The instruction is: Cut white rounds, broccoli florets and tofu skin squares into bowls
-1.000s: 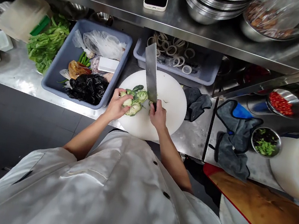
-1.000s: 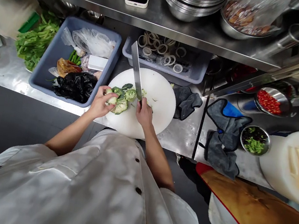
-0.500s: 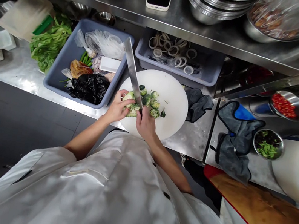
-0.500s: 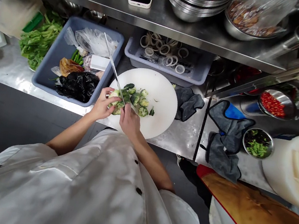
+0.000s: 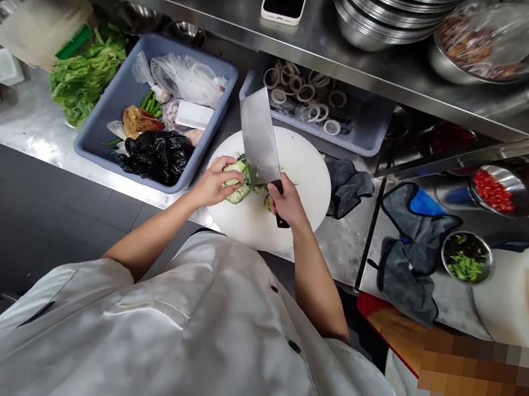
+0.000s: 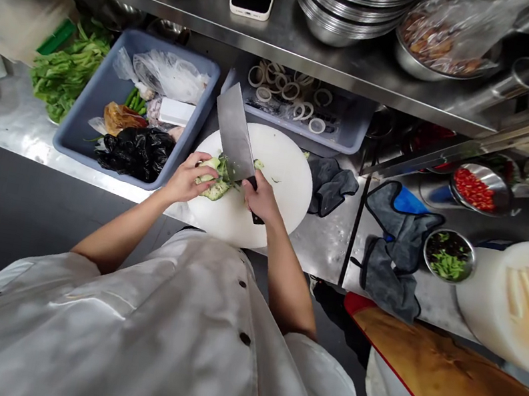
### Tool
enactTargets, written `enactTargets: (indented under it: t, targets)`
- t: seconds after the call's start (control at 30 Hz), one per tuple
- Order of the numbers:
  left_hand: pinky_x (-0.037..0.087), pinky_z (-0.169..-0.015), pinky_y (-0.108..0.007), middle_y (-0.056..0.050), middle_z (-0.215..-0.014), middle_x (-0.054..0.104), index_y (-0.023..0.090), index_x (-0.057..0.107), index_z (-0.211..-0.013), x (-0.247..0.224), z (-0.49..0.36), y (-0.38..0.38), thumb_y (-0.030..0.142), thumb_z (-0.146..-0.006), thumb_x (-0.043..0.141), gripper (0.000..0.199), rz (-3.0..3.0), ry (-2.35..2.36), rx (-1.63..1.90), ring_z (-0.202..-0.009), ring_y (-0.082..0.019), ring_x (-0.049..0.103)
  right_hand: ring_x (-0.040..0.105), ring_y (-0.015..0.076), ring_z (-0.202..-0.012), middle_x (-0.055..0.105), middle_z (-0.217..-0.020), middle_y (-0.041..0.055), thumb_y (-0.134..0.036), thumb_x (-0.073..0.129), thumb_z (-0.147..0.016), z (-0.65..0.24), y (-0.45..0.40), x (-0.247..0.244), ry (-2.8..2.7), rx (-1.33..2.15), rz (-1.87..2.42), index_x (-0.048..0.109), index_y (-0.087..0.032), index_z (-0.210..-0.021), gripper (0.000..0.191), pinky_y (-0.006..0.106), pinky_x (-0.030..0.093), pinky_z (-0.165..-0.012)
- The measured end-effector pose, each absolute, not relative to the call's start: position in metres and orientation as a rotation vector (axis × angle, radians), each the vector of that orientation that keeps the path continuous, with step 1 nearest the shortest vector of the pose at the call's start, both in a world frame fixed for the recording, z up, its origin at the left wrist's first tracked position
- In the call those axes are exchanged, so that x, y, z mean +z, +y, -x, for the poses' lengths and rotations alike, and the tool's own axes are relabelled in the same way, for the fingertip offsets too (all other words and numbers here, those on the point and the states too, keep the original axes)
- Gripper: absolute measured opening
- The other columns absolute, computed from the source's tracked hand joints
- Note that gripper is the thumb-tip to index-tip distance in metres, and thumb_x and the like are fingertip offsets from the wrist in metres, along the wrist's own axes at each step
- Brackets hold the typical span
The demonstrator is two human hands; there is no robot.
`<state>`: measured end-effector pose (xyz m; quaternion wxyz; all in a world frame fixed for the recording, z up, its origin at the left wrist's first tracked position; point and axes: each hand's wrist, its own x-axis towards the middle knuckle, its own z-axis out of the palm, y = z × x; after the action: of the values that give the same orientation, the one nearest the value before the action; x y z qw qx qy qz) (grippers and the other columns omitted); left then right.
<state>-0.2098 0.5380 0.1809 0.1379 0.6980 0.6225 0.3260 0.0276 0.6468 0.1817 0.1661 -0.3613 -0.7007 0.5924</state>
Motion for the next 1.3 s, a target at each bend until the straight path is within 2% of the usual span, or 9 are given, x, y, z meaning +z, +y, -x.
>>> enactTargets:
  t: [0.17, 0.33, 0.53, 0.67, 0.77, 0.93, 1.1, 1.17, 1.3]
  targets:
    - [0.045, -0.112, -0.046, -0.012, -0.131, 0.061, 0.021, 0.055, -0.131, 0.190, 0.218, 0.535, 0.020, -0.086, 0.063, 0.046, -2.001, 1.724, 0.933, -0.127, -0.028, 0.055, 0.043, 0.0113, -0.040, 0.049, -0.053, -0.0112, -0.058, 0.053, -0.097, -0.042, 0.639, 0.184, -2.018, 1.574, 1.091, 0.041, -0.027, -0.095, 0.033, 0.025, 0.040, -0.048]
    - [0.048, -0.110, -0.045, -0.012, -0.134, 0.059, 0.019, 0.047, -0.140, 0.187, 0.223, 0.518, 0.015, -0.072, 0.062, 0.070, -1.822, 1.930, 0.918, -0.125, -0.029, 0.055, 0.051, 0.0168, -0.048, 0.053, -0.057, -0.0069, -0.053, 0.045, -0.101, -0.049, 0.637, 0.176, -2.147, 1.258, 1.156, 0.046, -0.026, -0.101, 0.026, 0.027, 0.040, -0.052]
    - [0.049, -0.107, -0.044, -0.010, -0.124, 0.055, 0.021, 0.055, -0.124, 0.184, 0.221, 0.502, 0.010, -0.065, 0.056, 0.060, -1.787, 1.984, 0.961, -0.120, -0.028, 0.057, 0.062, 0.0239, -0.061, 0.064, -0.072, 0.0045, -0.047, 0.037, -0.107, -0.037, 0.597, 0.193, -2.313, 0.806, 1.109, 0.050, -0.021, -0.116, 0.031, 0.031, 0.042, -0.056]
    - [0.049, -0.106, -0.045, -0.010, -0.121, 0.051, 0.021, 0.053, -0.122, 0.180, 0.206, 0.501, 0.008, -0.063, 0.057, 0.060, -1.781, 2.053, 0.986, -0.120, -0.028, 0.054, 0.067, 0.0237, -0.072, 0.068, -0.081, 0.0089, -0.044, 0.028, -0.111, -0.009, 0.556, 0.195, -2.372, 0.719, 0.993, 0.051, -0.020, -0.116, 0.034, 0.030, 0.046, -0.060]
    - [0.049, -0.106, -0.045, -0.010, -0.120, 0.050, 0.021, 0.052, -0.121, 0.177, 0.197, 0.501, 0.006, -0.063, 0.056, 0.060, -1.792, 2.045, 1.011, -0.120, -0.029, 0.053, 0.068, 0.0241, -0.073, 0.069, -0.082, 0.0110, -0.038, 0.029, -0.110, 0.008, 0.550, 0.181, -2.460, 0.718, 0.986, 0.052, -0.018, -0.114, 0.032, 0.030, 0.046, -0.059]
    - [0.046, -0.105, -0.050, -0.012, -0.124, 0.049, 0.022, 0.051, -0.116, 0.175, 0.195, 0.497, 0.006, -0.063, 0.057, 0.056, -1.730, 2.113, 0.972, -0.120, -0.031, 0.051, 0.065, 0.0228, -0.062, 0.069, -0.074, 0.0051, -0.038, 0.042, -0.105, 0.003, 0.580, 0.162, -2.365, 0.971, 1.072, 0.051, -0.021, -0.115, 0.022, 0.030, 0.048, -0.056]
    - [0.049, -0.099, -0.044, -0.007, -0.111, 0.051, 0.023, 0.047, -0.111, 0.172, 0.202, 0.499, 0.003, -0.063, 0.054, 0.053, -1.633, 2.067, 0.984, -0.110, -0.027, 0.054, 0.051, 0.0166, -0.041, 0.055, -0.057, -0.0076, -0.050, 0.041, -0.105, -0.026, 0.609, 0.174, -2.107, 1.436, 1.155, 0.046, -0.026, -0.114, 0.027, 0.028, 0.045, -0.048]
    - [0.048, -0.102, -0.043, -0.008, -0.113, 0.050, 0.024, 0.045, -0.110, 0.169, 0.203, 0.502, 0.003, -0.062, 0.053, 0.053, -1.656, 2.047, 1.034, -0.113, -0.027, 0.053, 0.054, 0.0183, -0.045, 0.056, -0.059, -0.0059, -0.051, 0.042, -0.105, -0.032, 0.609, 0.181, -2.147, 1.316, 1.168, 0.047, -0.025, -0.114, 0.028, 0.029, 0.046, -0.050]
    - [0.046, -0.105, -0.044, -0.009, -0.116, 0.048, 0.024, 0.042, -0.110, 0.164, 0.200, 0.504, 0.002, -0.061, 0.052, 0.054, -1.701, 2.017, 1.052, -0.118, -0.027, 0.050, 0.065, 0.0252, -0.065, 0.067, -0.077, 0.0066, -0.046, 0.038, -0.107, -0.020, 0.588, 0.182, -2.289, 0.818, 1.140, 0.049, -0.021, -0.117, 0.029, 0.033, 0.048, -0.059]
